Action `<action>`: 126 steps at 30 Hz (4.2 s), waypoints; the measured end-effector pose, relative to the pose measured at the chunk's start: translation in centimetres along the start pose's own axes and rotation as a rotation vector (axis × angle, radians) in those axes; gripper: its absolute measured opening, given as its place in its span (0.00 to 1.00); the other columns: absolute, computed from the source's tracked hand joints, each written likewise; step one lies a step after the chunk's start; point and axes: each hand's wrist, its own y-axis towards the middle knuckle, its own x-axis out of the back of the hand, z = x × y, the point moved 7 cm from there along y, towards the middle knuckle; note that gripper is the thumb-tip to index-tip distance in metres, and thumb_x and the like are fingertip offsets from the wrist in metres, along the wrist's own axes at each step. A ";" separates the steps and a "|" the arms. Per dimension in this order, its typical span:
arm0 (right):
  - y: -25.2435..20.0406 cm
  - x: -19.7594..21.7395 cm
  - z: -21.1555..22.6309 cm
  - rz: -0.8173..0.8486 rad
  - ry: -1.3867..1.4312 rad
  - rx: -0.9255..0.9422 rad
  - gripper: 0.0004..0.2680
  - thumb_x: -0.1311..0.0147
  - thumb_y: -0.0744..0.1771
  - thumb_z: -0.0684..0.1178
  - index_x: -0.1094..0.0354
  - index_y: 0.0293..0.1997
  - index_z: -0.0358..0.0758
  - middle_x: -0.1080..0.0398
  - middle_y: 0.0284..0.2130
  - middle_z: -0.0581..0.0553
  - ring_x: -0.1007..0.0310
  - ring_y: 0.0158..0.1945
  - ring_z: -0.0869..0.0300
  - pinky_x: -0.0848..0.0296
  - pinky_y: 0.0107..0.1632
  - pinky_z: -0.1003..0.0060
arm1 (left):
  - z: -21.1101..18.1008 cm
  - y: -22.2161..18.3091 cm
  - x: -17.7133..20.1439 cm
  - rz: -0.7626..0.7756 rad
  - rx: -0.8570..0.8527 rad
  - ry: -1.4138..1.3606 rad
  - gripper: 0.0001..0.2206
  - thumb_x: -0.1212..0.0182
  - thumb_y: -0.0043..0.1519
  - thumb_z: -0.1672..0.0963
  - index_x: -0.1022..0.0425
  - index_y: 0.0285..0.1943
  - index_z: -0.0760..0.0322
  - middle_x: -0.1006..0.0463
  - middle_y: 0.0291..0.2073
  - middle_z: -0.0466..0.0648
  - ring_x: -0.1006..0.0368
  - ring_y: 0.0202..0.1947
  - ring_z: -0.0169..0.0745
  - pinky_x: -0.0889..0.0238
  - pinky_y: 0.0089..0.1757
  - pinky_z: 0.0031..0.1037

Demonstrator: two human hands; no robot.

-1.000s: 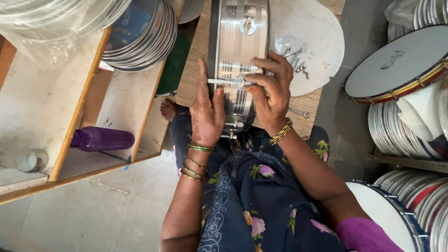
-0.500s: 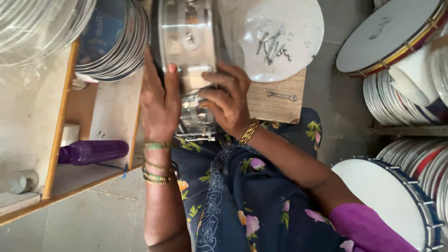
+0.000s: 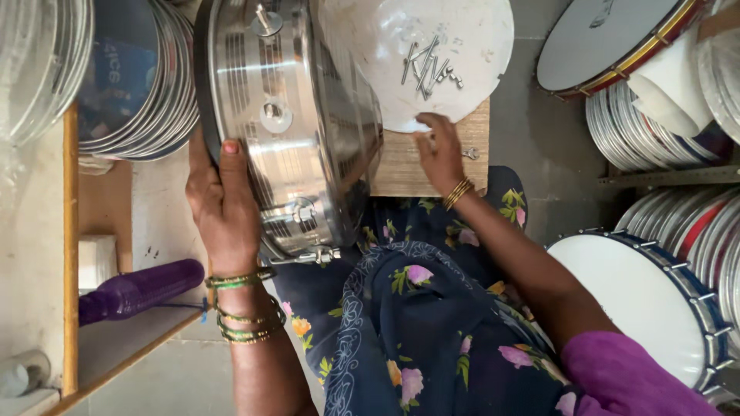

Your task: The person attaches metal tension rods and hardware to a drum frame using a small wrench and by hand.

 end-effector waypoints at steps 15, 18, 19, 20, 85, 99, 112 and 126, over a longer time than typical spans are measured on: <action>11.0 -2.2 -10.7 0.005 -0.728 0.366 0.06 0.43 0.65 0.39 0.24 0.43 0.45 0.26 0.49 0.49 0.32 0.51 0.48 0.31 0.50 0.55 | -2.6 0.2 -2.9 0.064 -0.033 -0.018 0.18 0.51 0.79 0.52 0.36 0.73 0.69 0.24 0.34 0.46 0.31 0.31 0.29 0.36 0.36 0.26; 10.8 -2.0 -10.2 0.032 -0.768 0.442 0.06 0.44 0.65 0.41 0.24 0.41 0.48 0.27 0.44 0.48 0.33 0.50 0.51 0.34 0.50 0.55 | -3.2 0.3 -2.9 0.069 -0.106 0.001 0.17 0.52 0.81 0.53 0.36 0.72 0.71 0.20 0.43 0.51 0.26 0.38 0.35 0.30 0.44 0.31; 10.8 -1.9 -9.9 0.044 -0.776 0.457 0.05 0.44 0.66 0.41 0.24 0.40 0.48 0.28 0.44 0.49 0.33 0.50 0.51 0.34 0.50 0.55 | -3.2 0.4 -3.0 0.073 -0.092 -0.003 0.17 0.52 0.80 0.53 0.36 0.71 0.72 0.20 0.44 0.53 0.26 0.39 0.37 0.29 0.44 0.32; 10.8 -1.8 -9.6 0.055 -0.784 0.472 0.05 0.44 0.66 0.41 0.24 0.40 0.48 0.28 0.43 0.49 0.33 0.50 0.51 0.35 0.51 0.55 | -2.9 0.7 -3.0 0.082 -0.035 0.019 0.18 0.52 0.78 0.53 0.35 0.71 0.71 0.20 0.40 0.53 0.27 0.35 0.37 0.30 0.41 0.31; 3.8 2.8 34.8 0.533 -0.353 0.945 0.10 0.37 0.70 0.47 0.28 0.56 0.39 0.22 0.34 0.43 0.21 0.36 0.53 0.26 0.40 0.59 | -0.6 -2.4 -3.0 0.064 -0.076 0.028 0.24 0.42 0.70 0.51 0.36 0.74 0.61 0.17 0.35 0.62 0.18 0.36 0.59 0.27 0.40 0.42; 5.4 4.6 32.9 0.484 -0.157 0.923 0.07 0.37 0.70 0.40 0.26 0.54 0.35 0.23 0.39 0.40 0.21 0.40 0.57 0.26 0.42 0.64 | -0.8 -2.6 -2.2 -0.066 -0.249 0.084 0.28 0.42 0.74 0.56 0.48 0.82 0.55 0.23 0.26 0.57 0.25 0.25 0.50 0.32 0.33 0.38; 14.8 7.2 -5.8 0.115 -0.414 0.146 0.06 0.37 0.67 0.41 0.21 0.48 0.37 0.21 0.39 0.37 0.20 0.40 0.54 0.22 0.44 0.59 | -1.3 -2.2 -1.5 0.016 -0.115 -0.053 0.26 0.47 0.79 0.56 0.49 0.84 0.61 0.34 0.21 0.39 0.40 0.22 0.23 0.42 0.27 0.22; 10.3 1.4 -17.0 -0.064 -0.690 -0.165 0.05 0.38 0.66 0.46 0.24 0.42 0.39 0.28 0.44 0.33 0.27 0.45 0.39 0.27 0.45 0.46 | -3.0 -1.7 -2.1 -0.001 -0.001 0.003 0.27 0.47 0.74 0.56 0.49 0.82 0.59 0.33 0.17 0.41 0.38 0.18 0.24 0.41 0.24 0.23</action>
